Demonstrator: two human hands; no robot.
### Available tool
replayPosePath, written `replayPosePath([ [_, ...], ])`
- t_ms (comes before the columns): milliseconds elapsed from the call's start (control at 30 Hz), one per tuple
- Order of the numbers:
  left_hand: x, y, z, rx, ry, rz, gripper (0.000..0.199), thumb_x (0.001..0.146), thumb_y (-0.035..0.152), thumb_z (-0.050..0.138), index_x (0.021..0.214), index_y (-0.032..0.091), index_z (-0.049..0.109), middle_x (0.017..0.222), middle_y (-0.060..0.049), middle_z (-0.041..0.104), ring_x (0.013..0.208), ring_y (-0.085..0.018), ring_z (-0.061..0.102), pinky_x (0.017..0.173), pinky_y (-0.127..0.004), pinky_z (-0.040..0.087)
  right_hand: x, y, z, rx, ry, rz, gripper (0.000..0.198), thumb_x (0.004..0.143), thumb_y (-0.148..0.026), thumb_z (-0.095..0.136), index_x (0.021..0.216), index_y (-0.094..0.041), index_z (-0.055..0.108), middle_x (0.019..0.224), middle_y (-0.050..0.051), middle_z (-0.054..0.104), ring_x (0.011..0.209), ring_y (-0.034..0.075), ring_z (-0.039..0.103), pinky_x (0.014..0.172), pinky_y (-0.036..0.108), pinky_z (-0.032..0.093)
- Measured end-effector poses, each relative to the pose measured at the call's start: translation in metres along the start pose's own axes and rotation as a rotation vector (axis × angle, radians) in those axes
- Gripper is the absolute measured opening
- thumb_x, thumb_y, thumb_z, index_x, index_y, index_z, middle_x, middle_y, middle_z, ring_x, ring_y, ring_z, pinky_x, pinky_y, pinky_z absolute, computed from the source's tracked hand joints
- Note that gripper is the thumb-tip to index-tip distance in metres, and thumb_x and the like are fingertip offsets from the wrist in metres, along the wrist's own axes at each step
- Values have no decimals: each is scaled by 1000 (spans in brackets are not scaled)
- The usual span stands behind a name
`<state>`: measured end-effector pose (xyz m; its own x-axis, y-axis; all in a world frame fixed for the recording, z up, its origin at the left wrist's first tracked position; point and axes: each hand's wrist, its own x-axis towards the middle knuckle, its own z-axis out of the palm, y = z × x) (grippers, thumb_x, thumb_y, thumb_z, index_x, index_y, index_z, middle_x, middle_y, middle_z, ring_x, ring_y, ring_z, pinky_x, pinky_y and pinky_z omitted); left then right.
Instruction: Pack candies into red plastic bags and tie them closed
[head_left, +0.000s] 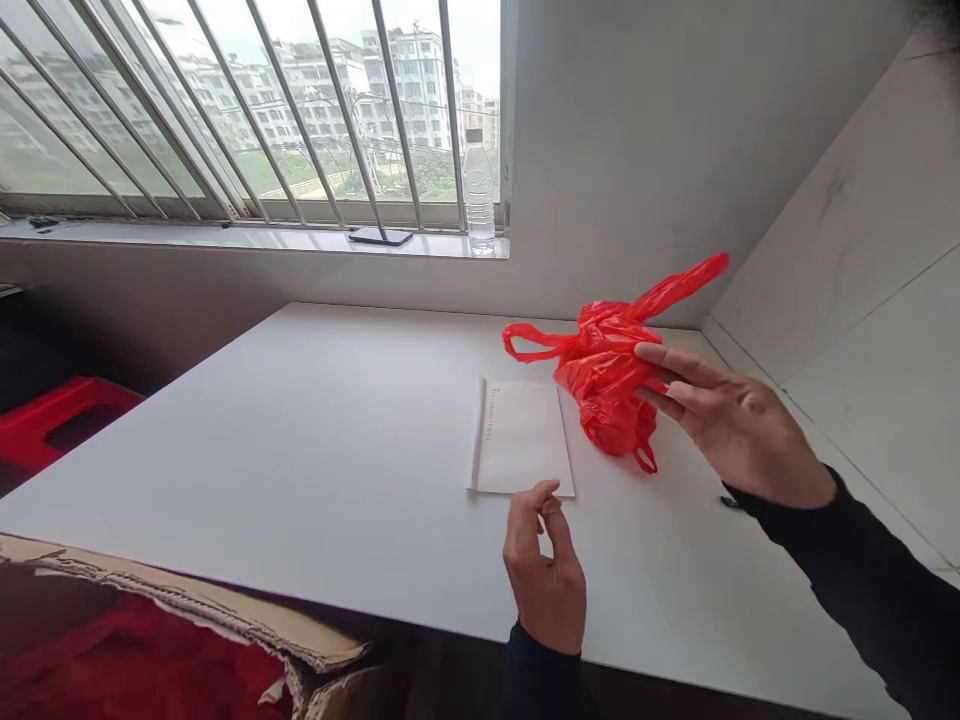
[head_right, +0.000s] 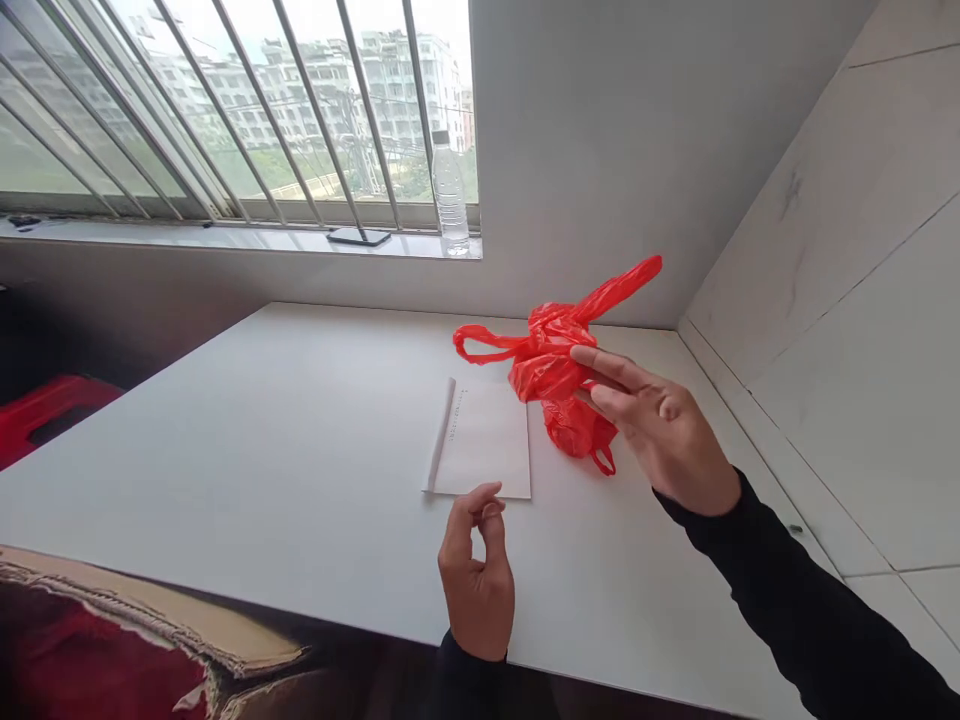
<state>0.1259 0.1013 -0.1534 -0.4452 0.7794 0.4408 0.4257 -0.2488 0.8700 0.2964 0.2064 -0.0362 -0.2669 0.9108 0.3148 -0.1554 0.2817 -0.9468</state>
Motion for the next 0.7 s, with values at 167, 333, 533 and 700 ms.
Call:
replayPosePath([
  [167,-37,3,-51,-14,84,-347,20,99,33,48,108,25,63,100,-3,67,92,-18,65,79,-31,53,-98,45,7,11,-101,197,28,97,-37,59,123,-31,70,133,7,59,125,31,55,104,48,52],
  [333,-29,-4,-76,121,137,-275,19,95,32,53,110,24,62,114,-6,64,101,-21,60,88,-36,48,-126,76,8,-76,-44,260,15,97,-40,63,101,-26,66,93,2,61,85,18,58,77,29,54],
  [533,-14,11,-57,84,-364,-79,30,94,25,58,123,28,65,123,-6,66,120,-24,55,102,-44,45,-121,77,14,-386,15,205,31,93,-46,65,119,-29,59,112,4,61,100,23,60,93,42,52],
  [700,-25,10,-49,68,-364,-115,13,93,26,59,98,23,70,98,-6,71,98,-23,64,89,-40,52,-130,76,25,-707,2,-30,36,96,-42,60,131,-35,57,135,7,51,130,30,46,111,56,38],
])
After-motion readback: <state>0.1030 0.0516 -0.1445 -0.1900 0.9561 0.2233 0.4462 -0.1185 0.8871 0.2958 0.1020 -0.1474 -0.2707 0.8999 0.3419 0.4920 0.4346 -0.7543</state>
